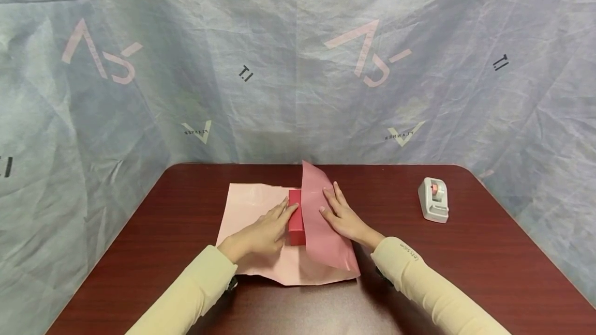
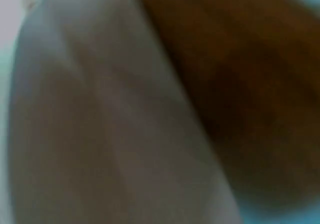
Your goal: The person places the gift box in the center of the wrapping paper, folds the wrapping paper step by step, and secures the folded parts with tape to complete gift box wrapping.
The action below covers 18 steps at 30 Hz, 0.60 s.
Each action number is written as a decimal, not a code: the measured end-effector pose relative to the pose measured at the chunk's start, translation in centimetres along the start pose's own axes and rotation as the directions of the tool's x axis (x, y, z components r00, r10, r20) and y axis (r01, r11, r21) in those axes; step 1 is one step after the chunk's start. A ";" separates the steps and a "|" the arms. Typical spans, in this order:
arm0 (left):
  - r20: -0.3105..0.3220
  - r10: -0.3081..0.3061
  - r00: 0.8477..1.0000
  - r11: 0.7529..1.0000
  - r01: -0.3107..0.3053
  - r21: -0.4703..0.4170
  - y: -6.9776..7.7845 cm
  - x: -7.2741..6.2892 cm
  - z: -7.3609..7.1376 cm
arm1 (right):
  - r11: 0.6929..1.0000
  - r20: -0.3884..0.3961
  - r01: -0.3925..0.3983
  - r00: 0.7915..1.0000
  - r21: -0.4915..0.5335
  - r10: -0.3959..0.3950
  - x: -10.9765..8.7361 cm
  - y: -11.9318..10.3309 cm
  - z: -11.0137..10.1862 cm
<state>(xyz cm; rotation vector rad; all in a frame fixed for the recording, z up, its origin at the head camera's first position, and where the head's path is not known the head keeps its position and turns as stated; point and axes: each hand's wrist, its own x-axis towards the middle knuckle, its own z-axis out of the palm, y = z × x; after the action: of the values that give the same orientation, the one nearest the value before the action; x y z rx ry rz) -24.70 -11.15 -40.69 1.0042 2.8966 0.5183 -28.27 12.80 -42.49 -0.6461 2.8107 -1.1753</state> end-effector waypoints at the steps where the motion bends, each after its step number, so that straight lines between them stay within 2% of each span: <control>1: -0.005 -0.010 1.000 1.000 0.010 -0.003 0.2 0.1 -0.2 | 1.000 -0.001 0.003 1.000 -0.005 -0.003 0.0 0.1 0.0; 5: -0.076 -0.069 0.995 0.997 0.067 -0.028 1.1 0.8 -0.3 | 1.000 -0.012 0.001 1.000 0.000 -0.001 0.0 0.1 0.0; 9: -0.153 -0.143 0.978 0.989 0.135 -0.059 1.9 1.6 0.3 | 1.000 -0.015 -0.001 1.000 0.000 0.001 0.0 0.0 0.0; 13: -0.162 -0.192 0.968 0.981 0.191 -0.026 2.1 2.0 0.9 | 1.000 -0.014 0.003 1.000 -0.006 -0.003 0.1 -0.2 -0.1; 18: -0.129 -0.188 0.974 0.982 0.190 0.006 2.0 2.0 1.4 | 1.000 -0.036 0.017 0.999 0.025 -0.016 0.2 -0.2 -0.1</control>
<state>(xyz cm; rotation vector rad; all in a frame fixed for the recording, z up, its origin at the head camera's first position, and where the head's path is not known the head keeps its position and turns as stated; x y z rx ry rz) -24.94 -8.04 -41.23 0.7098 3.0720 0.5652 -28.44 12.69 -42.27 -0.6539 2.8197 -1.2351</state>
